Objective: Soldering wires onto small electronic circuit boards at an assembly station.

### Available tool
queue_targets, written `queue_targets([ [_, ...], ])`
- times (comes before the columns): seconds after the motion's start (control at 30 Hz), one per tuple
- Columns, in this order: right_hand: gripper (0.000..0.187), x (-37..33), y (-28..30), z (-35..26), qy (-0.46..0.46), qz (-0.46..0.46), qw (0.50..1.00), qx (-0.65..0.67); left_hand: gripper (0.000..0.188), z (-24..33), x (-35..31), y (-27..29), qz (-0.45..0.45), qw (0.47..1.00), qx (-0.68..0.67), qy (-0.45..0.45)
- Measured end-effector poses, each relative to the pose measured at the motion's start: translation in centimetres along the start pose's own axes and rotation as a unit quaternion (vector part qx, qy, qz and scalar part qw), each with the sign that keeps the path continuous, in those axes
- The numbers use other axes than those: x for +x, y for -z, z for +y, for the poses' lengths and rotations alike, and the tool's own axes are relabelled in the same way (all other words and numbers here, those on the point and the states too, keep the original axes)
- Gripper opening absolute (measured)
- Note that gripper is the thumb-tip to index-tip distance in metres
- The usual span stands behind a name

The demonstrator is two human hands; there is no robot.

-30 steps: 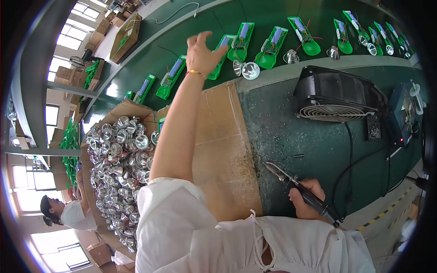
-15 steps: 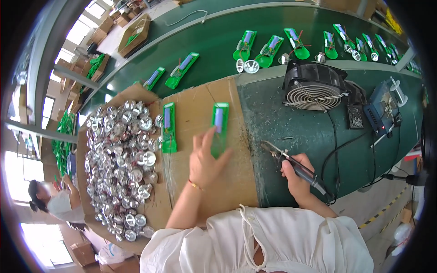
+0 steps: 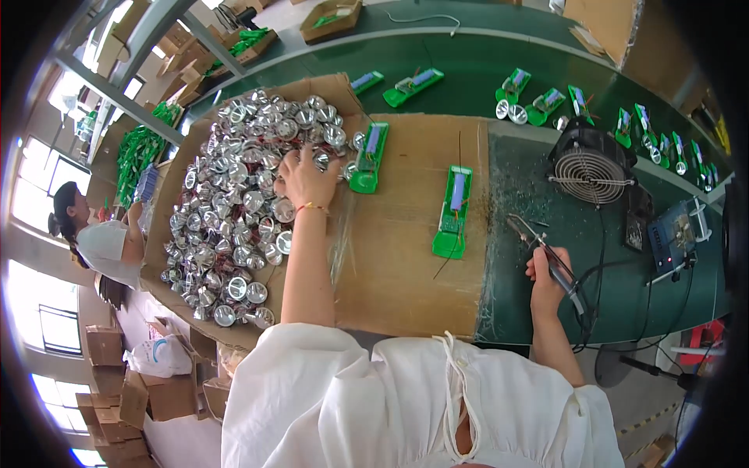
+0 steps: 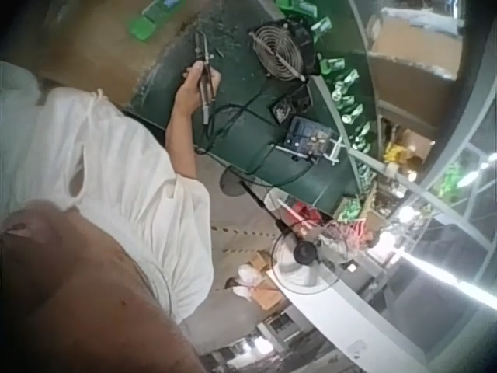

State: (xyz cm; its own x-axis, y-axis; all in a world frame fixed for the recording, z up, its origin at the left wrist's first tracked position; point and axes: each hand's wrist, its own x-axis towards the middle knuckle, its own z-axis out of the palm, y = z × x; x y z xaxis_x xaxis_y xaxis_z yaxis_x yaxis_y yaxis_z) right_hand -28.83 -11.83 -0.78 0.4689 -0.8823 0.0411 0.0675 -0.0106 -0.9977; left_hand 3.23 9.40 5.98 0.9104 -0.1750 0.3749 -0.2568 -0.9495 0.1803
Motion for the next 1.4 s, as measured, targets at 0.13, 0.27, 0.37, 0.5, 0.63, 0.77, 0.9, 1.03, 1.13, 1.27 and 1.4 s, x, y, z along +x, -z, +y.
queue_targets([
  [0.13,0.017,-0.4,0.1,0.1,0.003,0.013,1.000,0.017,0.038,-1.7,-2.2,-2.2,0.003,0.995,0.052,-0.085],
  [0.27,0.018,-0.4,0.3,0.1,0.018,0.025,0.999,0.014,0.023,-0.8,-7.7,-1.5,0.046,0.982,-0.098,-0.156],
  [0.37,0.015,-0.4,-0.1,-0.1,0.013,0.026,1.000,0.000,0.029,0.8,-11.4,0.0,0.072,0.952,-0.163,-0.249],
  [0.5,0.018,-0.1,0.1,0.1,0.022,0.016,1.000,0.000,0.029,0.6,-12.8,0.7,0.039,0.940,-0.268,-0.209],
  [0.63,0.017,-0.2,0.0,0.1,0.017,0.020,1.000,-0.005,0.020,-1.2,-11.9,1.3,0.035,0.948,-0.297,-0.106],
  [0.77,0.016,-0.2,-0.1,-0.2,0.018,0.026,0.999,-0.015,0.016,-0.7,-9.6,1.6,0.035,0.940,-0.299,-0.163],
  [0.9,0.015,-0.3,0.1,-0.1,0.019,0.021,1.000,-0.012,0.021,1.6,-9.8,1.4,0.017,0.943,-0.176,-0.281],
  [1.03,0.015,-0.3,-0.1,-0.2,0.013,0.022,1.000,-0.007,0.012,1.9,-9.1,-0.1,0.001,0.949,-0.095,-0.300],
  [1.13,0.017,-0.3,0.0,-0.3,0.021,0.010,1.000,-0.007,0.006,2.0,-8.9,-0.1,-0.005,0.945,-0.092,-0.313],
  [1.27,0.016,-0.4,0.4,0.1,0.019,0.025,0.999,-0.015,0.011,3.4,-10.1,0.5,-0.141,0.918,-0.321,-0.184],
  [1.4,0.017,-1.5,-0.4,-1.5,0.044,-0.004,0.999,0.019,0.013,6.0,-13.2,2.0,-0.317,0.796,-0.515,-0.001],
])
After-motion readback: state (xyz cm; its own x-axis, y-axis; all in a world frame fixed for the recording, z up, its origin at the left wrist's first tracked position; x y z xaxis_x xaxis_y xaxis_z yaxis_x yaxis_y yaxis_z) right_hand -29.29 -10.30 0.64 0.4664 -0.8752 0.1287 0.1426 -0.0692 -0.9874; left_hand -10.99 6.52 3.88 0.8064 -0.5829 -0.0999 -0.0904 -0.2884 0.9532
